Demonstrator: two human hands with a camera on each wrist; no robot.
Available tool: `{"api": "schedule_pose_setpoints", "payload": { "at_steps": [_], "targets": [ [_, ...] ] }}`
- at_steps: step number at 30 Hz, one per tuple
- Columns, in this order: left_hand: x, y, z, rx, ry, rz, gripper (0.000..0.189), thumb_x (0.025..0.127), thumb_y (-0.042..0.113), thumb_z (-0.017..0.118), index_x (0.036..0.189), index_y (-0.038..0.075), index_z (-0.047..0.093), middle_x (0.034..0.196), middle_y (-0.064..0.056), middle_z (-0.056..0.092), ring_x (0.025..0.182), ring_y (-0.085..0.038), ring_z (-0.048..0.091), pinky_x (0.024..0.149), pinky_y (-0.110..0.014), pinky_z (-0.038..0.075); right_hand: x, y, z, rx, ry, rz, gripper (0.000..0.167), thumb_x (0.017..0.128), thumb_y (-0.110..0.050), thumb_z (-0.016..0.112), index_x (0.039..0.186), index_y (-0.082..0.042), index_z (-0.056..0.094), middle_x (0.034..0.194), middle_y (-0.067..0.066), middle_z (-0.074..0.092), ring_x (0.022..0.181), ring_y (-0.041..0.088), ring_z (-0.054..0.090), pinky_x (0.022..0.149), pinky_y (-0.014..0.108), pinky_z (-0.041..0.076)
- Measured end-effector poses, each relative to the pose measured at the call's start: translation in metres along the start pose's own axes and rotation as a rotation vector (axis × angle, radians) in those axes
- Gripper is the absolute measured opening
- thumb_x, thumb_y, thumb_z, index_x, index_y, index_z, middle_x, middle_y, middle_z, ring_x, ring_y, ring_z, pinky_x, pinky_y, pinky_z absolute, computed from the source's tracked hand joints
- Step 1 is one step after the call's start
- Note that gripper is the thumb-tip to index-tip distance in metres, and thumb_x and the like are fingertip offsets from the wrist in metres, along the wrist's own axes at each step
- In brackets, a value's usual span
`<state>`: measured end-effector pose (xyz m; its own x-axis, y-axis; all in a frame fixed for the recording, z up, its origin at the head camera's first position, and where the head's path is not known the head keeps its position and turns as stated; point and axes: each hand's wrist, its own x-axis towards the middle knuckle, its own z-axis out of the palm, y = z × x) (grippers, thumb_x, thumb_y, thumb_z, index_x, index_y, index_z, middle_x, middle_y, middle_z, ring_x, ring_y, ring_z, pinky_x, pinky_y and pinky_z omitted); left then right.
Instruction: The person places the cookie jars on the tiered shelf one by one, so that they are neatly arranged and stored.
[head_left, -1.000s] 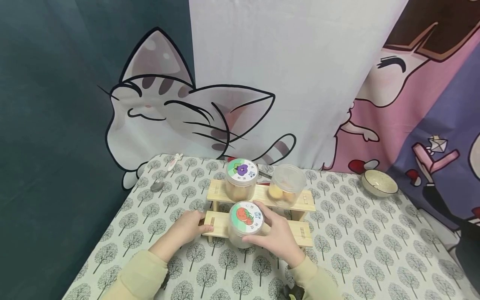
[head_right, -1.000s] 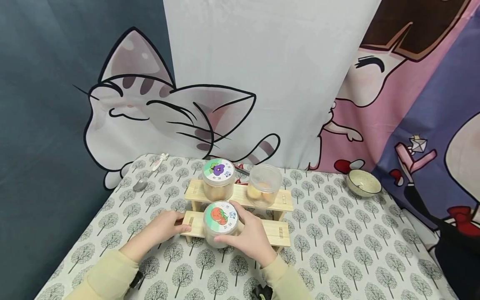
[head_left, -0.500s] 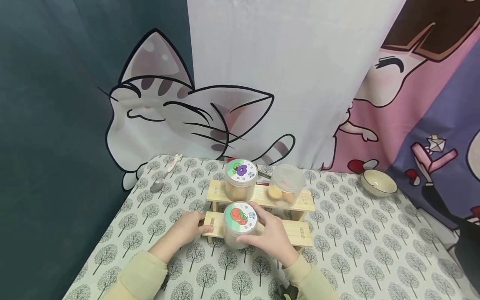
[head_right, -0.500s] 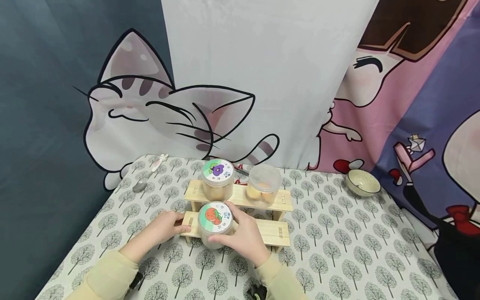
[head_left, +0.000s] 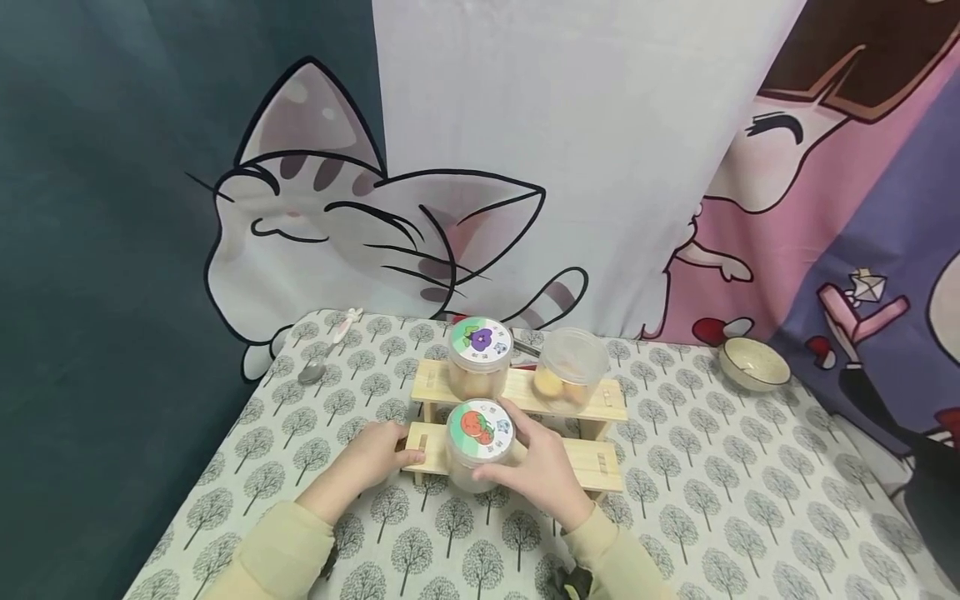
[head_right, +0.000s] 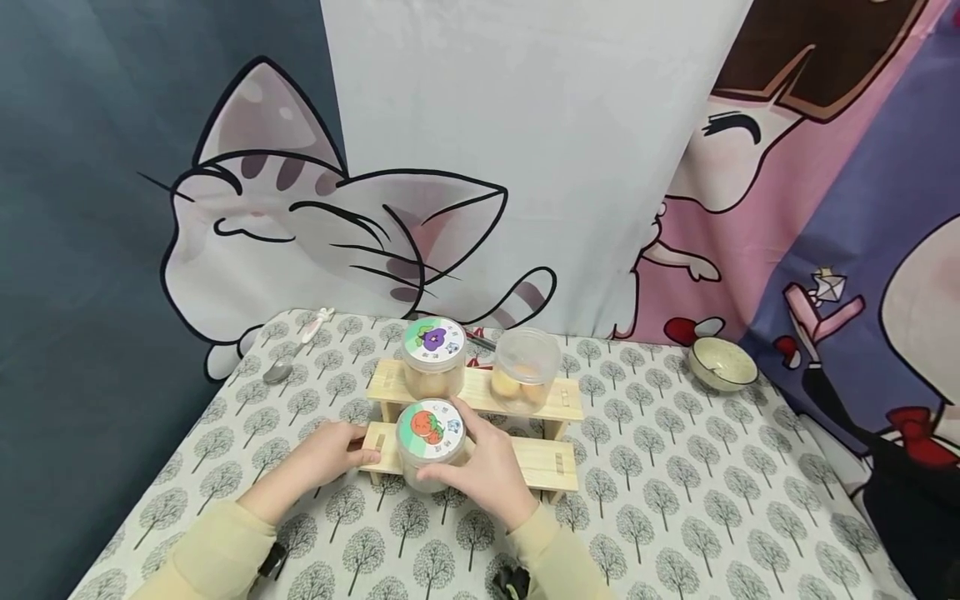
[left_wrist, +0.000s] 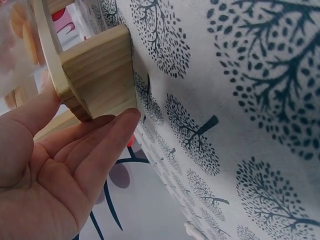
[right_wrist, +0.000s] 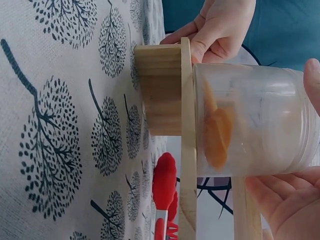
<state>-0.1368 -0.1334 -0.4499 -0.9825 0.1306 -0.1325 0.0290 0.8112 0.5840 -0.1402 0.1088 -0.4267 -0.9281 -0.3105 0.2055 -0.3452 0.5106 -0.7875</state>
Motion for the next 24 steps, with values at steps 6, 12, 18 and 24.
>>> {"api": "schedule_pose_setpoints", "payload": {
  "at_steps": [6, 12, 18, 24],
  "targets": [
    [0.002, 0.000, 0.000, 0.017, -0.003, 0.003, 0.020, 0.079, 0.028, 0.074, 0.086, 0.010, 0.069, 0.074, -0.002, 0.065, 0.065, -0.014, 0.055, 0.068, -0.036, 0.051, 0.001, 0.001, 0.000, -0.052, 0.013, -0.018, 0.105, 0.052, -0.042, 0.090, 0.140, -0.007, 0.045, 0.125, 0.010, 0.062, 0.113, 0.028, 0.060, 0.094, 0.045, 0.049],
    [0.002, -0.002, 0.001, 0.026, 0.001, 0.015, 0.020, 0.080, 0.028, 0.074, 0.087, 0.010, 0.069, 0.082, -0.006, 0.069, 0.073, -0.019, 0.061, 0.077, -0.043, 0.052, -0.003, 0.004, -0.007, -0.066, 0.040, -0.043, 0.101, 0.055, -0.045, 0.088, 0.140, -0.010, 0.046, 0.135, 0.006, 0.055, 0.116, 0.025, 0.058, 0.099, 0.047, 0.044],
    [-0.005, -0.005, 0.003, 0.042, 0.014, -0.009, 0.021, 0.082, 0.030, 0.072, 0.090, 0.010, 0.069, 0.080, -0.004, 0.067, 0.069, -0.016, 0.058, 0.074, -0.041, 0.052, -0.013, 0.008, -0.023, -0.093, 0.097, -0.158, 0.080, 0.070, -0.039, 0.083, 0.137, -0.009, 0.050, 0.137, 0.005, 0.054, 0.117, 0.022, 0.058, 0.097, 0.044, 0.046],
    [-0.010, -0.009, 0.000, 0.078, 0.096, -0.018, 0.043, 0.090, 0.031, 0.063, 0.117, -0.002, 0.063, 0.107, -0.021, 0.067, 0.095, -0.036, 0.065, 0.087, -0.051, 0.051, -0.023, 0.017, -0.045, -0.165, 0.216, -0.316, 0.055, 0.076, -0.016, 0.077, 0.125, 0.000, 0.058, 0.125, 0.013, 0.061, 0.107, 0.027, 0.064, 0.095, 0.034, 0.049]
  ]
}}
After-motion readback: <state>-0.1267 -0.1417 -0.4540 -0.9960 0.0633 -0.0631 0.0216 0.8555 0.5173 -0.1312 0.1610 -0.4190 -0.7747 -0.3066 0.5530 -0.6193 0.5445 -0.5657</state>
